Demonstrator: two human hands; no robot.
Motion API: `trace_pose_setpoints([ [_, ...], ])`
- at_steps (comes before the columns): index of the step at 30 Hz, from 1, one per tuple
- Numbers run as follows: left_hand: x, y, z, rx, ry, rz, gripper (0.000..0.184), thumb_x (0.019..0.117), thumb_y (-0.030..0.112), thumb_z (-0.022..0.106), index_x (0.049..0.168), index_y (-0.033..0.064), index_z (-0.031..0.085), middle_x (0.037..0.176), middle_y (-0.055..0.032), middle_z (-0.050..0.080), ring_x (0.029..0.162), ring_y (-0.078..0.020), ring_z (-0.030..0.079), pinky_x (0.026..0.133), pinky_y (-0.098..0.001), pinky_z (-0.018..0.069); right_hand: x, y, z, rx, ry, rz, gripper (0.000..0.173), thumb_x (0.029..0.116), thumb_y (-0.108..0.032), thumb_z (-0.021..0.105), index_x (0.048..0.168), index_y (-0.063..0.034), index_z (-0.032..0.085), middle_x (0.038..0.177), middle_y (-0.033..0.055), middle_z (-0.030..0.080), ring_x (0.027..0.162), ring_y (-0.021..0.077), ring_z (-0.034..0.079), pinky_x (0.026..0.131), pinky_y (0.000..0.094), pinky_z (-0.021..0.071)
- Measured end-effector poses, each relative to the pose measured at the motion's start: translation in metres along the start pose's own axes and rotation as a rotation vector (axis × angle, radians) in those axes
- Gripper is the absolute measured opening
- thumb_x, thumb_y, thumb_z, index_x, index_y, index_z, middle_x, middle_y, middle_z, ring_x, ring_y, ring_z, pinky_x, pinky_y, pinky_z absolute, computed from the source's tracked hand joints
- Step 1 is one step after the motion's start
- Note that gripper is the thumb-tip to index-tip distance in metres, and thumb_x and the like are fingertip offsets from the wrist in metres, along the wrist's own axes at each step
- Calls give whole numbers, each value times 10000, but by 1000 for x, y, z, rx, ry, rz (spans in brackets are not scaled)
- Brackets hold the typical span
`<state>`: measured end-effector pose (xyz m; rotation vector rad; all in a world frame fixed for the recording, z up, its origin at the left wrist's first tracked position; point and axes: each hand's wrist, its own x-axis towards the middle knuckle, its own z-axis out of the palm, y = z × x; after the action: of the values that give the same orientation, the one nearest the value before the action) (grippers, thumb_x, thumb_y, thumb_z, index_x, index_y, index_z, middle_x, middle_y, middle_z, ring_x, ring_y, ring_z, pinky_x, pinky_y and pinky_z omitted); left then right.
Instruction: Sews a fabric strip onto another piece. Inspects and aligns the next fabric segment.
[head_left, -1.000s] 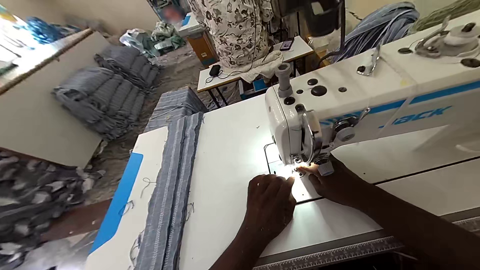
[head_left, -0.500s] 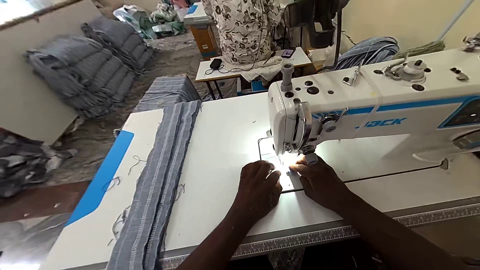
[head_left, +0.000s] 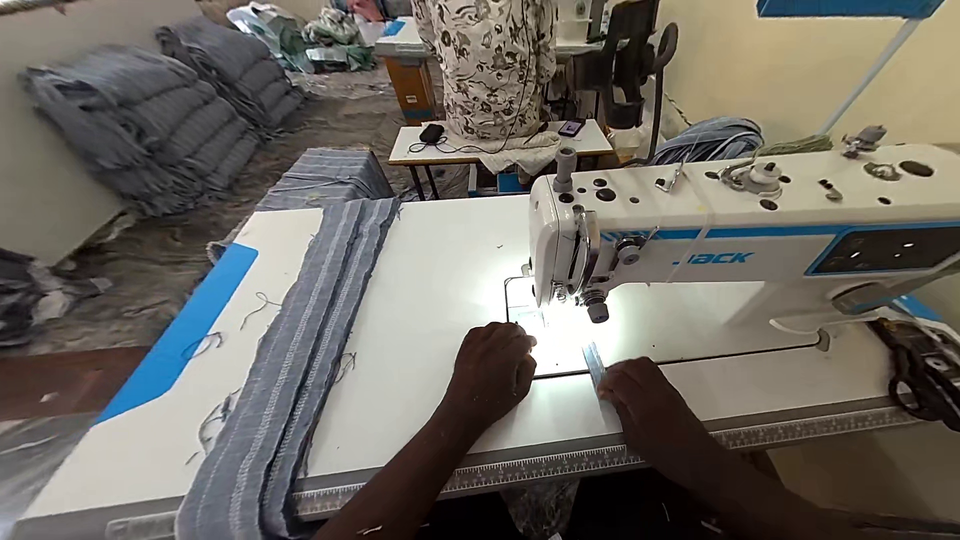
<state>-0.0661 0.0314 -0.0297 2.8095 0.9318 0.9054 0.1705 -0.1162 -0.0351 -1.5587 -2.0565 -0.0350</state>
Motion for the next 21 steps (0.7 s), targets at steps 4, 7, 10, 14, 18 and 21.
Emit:
trace_pose_setpoints([
  [4, -5, 35, -9, -111, -19, -45, 318, 971, 303, 564, 1212, 181, 734, 1200, -24, 671, 1132, -234, 608, 892, -467, 510, -44, -21, -20, 114, 66, 89, 156, 1049, -189, 553, 1079, -141, 698, 1155, 24, 684, 1068, 109, 678, 892, 250, 593],
  [7, 11, 65, -2, -78, -182, -69, 398, 1056, 436, 456, 1269, 204, 700, 1403, -3, 580, 1287, -280, 504, 966, -523, 442, -51, -29, -29, 161, 182, 144, 169, 1052, -164, 537, 1100, -127, 695, 1207, 28, 685, 1030, 67, 691, 842, 207, 605],
  [10, 27, 63, 15, -144, -126, -23, 402, 1065, 446, 438, 950, 207, 740, 1121, 47, 671, 1111, -218, 572, 873, -458, 457, -37, -24, -27, 115, 256, 147, 171, 1028, -142, 562, 1067, -99, 722, 1156, 29, 701, 980, 67, 702, 802, 210, 613],
  [14, 40, 47, 33, -287, -40, -33, 450, 1049, 473, 510, 760, 147, 625, 700, 20, 558, 738, -166, 577, 736, -398, 477, -36, -28, -30, 185, 172, 114, 168, 1034, -158, 543, 1047, -122, 706, 1030, -3, 700, 919, 62, 686, 789, 214, 601],
  [18, 42, 49, 35, -149, -118, -4, 410, 1025, 435, 577, 782, 109, 621, 713, -33, 552, 771, -235, 600, 754, -417, 519, -72, -47, -64, 153, -126, 108, 135, 1025, -121, 585, 1079, -91, 705, 1013, 90, 709, 945, 202, 712, 823, 332, 614],
  [21, 35, 54, 33, -98, -38, 47, 367, 1031, 452, 559, 864, 144, 671, 827, -11, 589, 877, -220, 596, 790, -401, 490, -111, -46, -113, 63, -658, 387, 156, 976, -63, 602, 1075, -7, 709, 1048, 217, 683, 958, 392, 696, 816, 555, 591],
])
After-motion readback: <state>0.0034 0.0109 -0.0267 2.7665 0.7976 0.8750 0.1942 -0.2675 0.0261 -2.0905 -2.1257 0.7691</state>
